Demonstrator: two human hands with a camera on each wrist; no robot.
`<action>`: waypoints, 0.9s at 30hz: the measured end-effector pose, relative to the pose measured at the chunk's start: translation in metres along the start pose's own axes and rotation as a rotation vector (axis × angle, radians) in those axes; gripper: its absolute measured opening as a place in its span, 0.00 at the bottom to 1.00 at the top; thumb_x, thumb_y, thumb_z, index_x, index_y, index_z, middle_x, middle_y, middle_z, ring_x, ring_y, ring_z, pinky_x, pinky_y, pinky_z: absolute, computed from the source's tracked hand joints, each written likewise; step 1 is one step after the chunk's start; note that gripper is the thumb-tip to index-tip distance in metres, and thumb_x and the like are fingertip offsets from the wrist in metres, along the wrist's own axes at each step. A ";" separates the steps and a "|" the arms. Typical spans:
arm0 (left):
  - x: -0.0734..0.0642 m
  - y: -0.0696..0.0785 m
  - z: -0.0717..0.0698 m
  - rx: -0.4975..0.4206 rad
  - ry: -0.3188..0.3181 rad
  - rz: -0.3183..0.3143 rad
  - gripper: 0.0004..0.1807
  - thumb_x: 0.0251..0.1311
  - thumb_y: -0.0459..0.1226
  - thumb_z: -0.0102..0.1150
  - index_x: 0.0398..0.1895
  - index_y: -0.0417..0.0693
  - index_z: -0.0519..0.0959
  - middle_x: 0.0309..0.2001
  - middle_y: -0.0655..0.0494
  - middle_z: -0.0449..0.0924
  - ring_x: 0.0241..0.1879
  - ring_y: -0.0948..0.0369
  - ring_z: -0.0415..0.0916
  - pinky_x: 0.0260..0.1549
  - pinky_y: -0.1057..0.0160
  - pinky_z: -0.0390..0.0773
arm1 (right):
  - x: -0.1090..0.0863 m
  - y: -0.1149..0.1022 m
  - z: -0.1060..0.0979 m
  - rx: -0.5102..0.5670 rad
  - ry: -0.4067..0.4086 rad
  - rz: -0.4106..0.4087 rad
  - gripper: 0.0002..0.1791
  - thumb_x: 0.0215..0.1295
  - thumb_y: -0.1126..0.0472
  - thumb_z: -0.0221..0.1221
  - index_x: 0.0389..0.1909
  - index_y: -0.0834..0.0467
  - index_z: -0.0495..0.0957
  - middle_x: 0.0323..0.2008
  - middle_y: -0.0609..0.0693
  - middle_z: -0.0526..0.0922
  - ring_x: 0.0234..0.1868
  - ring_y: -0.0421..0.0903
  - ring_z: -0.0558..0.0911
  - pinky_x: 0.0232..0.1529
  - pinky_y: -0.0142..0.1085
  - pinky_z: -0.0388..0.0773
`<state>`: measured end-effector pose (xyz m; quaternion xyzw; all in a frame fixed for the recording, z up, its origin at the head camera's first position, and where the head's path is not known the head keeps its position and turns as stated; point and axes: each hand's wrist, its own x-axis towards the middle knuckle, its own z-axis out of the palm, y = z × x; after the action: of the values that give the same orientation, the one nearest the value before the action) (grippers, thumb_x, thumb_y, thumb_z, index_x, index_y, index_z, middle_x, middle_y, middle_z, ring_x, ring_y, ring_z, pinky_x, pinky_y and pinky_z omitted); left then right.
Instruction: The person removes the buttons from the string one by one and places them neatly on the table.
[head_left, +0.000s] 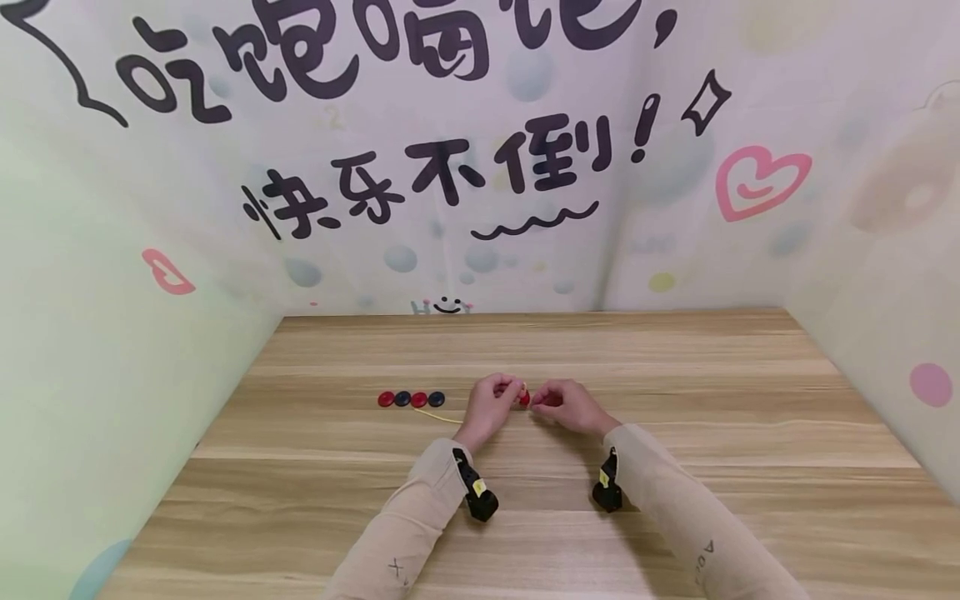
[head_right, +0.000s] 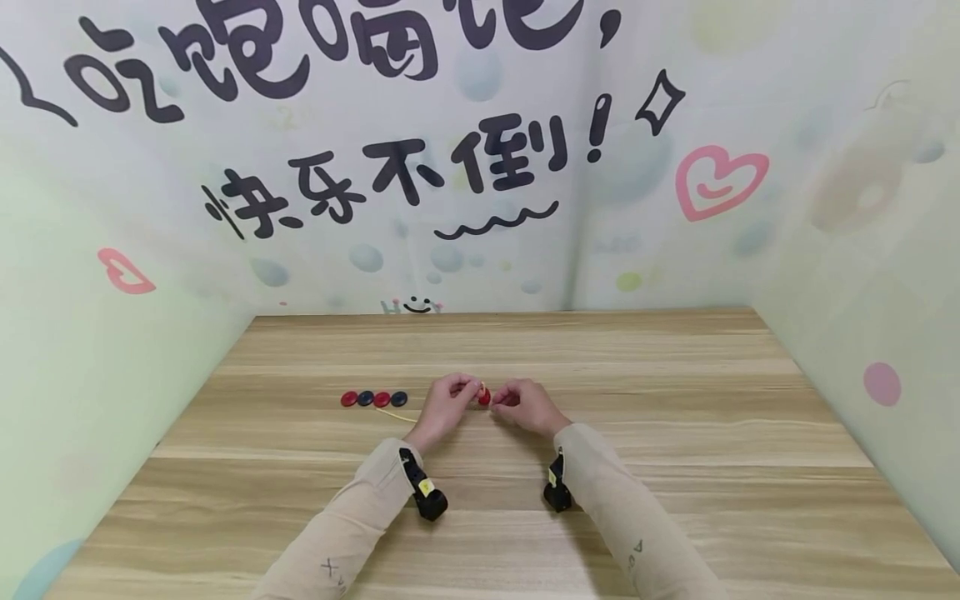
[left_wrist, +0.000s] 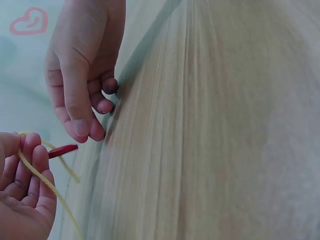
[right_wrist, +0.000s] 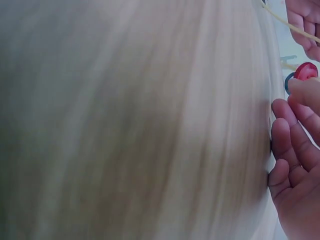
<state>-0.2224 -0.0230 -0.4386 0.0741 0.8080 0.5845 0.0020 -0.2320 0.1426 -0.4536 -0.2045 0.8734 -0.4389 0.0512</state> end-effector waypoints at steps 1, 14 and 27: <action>0.000 0.000 0.000 -0.006 0.001 -0.006 0.10 0.60 0.35 0.51 0.33 0.37 0.78 0.29 0.49 0.80 0.32 0.56 0.75 0.28 0.71 0.72 | 0.000 -0.001 0.001 0.000 0.001 0.008 0.04 0.54 0.66 0.60 0.31 0.62 0.78 0.30 0.49 0.79 0.31 0.41 0.76 0.32 0.31 0.73; 0.000 0.006 0.000 -0.075 0.011 0.033 0.10 0.60 0.35 0.50 0.35 0.35 0.77 0.31 0.47 0.79 0.34 0.51 0.75 0.27 0.71 0.71 | 0.007 -0.005 0.010 0.082 0.032 0.030 0.10 0.56 0.68 0.57 0.39 0.68 0.76 0.32 0.56 0.81 0.31 0.44 0.78 0.27 0.32 0.74; -0.001 -0.001 -0.002 -0.083 0.032 0.031 0.09 0.59 0.34 0.51 0.33 0.35 0.77 0.29 0.48 0.79 0.31 0.57 0.75 0.31 0.69 0.74 | 0.010 -0.004 0.010 0.351 0.082 0.297 0.11 0.59 0.65 0.55 0.37 0.70 0.77 0.19 0.50 0.79 0.18 0.39 0.74 0.18 0.29 0.69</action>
<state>-0.2215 -0.0256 -0.4390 0.0771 0.7817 0.6186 -0.0167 -0.2375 0.1290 -0.4553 -0.0438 0.8057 -0.5796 0.1142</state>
